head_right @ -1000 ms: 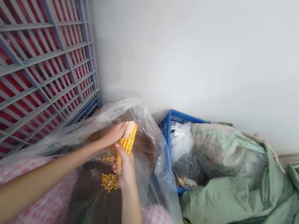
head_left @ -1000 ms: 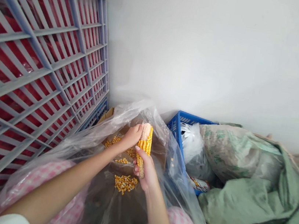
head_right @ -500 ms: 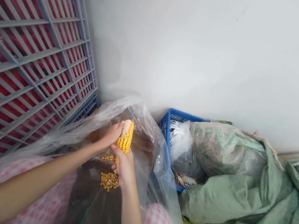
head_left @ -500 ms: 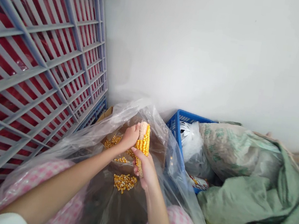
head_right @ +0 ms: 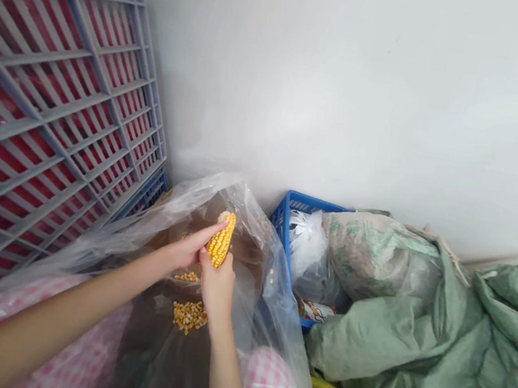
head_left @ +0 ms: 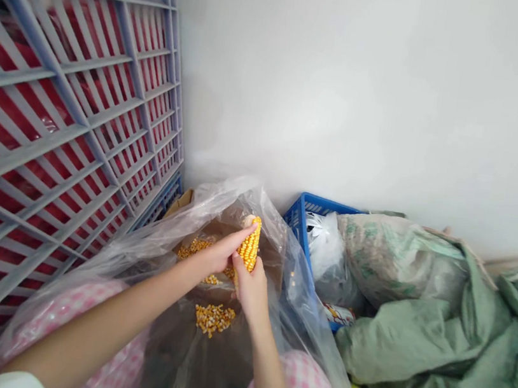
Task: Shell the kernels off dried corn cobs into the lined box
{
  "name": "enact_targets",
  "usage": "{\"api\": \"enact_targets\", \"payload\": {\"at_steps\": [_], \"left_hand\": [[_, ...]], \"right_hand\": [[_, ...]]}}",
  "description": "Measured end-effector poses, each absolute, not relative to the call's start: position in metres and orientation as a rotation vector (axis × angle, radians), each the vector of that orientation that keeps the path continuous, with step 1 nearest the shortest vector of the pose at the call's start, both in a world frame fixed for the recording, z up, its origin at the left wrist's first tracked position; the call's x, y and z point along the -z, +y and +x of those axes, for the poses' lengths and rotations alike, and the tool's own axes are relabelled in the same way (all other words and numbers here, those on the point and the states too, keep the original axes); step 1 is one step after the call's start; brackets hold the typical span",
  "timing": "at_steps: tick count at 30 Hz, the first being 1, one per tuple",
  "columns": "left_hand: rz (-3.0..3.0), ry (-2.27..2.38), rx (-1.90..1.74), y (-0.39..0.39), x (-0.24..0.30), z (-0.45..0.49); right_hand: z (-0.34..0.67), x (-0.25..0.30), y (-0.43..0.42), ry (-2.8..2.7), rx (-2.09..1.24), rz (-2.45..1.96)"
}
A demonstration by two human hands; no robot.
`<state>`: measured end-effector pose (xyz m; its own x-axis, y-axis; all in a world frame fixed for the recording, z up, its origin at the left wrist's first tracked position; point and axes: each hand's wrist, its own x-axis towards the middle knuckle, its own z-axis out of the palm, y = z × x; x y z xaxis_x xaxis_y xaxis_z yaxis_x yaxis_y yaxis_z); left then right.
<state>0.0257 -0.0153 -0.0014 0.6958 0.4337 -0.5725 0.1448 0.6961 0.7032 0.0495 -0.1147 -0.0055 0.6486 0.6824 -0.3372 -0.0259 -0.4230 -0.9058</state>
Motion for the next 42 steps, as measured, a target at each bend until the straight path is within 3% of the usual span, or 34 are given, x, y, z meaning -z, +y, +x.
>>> {"api": "enact_targets", "payload": {"at_steps": [4, 17, 28, 35, 42], "left_hand": [[0.701, 0.794, -0.308, -0.019, -0.009, 0.018], [0.872, 0.642, -0.376, -0.007, -0.059, -0.011], [1.683, 0.662, -0.624, -0.005, -0.039, -0.01], [2.076, 0.918, -0.424, -0.025, -0.024, -0.007], [2.027, 1.048, -0.33, -0.028, -0.011, -0.002]], "right_hand": [[0.048, -0.002, -0.119, -0.842, -0.69, -2.113], [0.034, -0.036, -0.137, -1.105, -0.268, -2.074], [0.043, -0.026, -0.149, -1.259, -0.262, -2.265], [0.043, -0.006, -0.155, -1.361, -0.24, -2.456], [0.044, 0.004, -0.153, -1.357, -0.279, -2.549]]}}
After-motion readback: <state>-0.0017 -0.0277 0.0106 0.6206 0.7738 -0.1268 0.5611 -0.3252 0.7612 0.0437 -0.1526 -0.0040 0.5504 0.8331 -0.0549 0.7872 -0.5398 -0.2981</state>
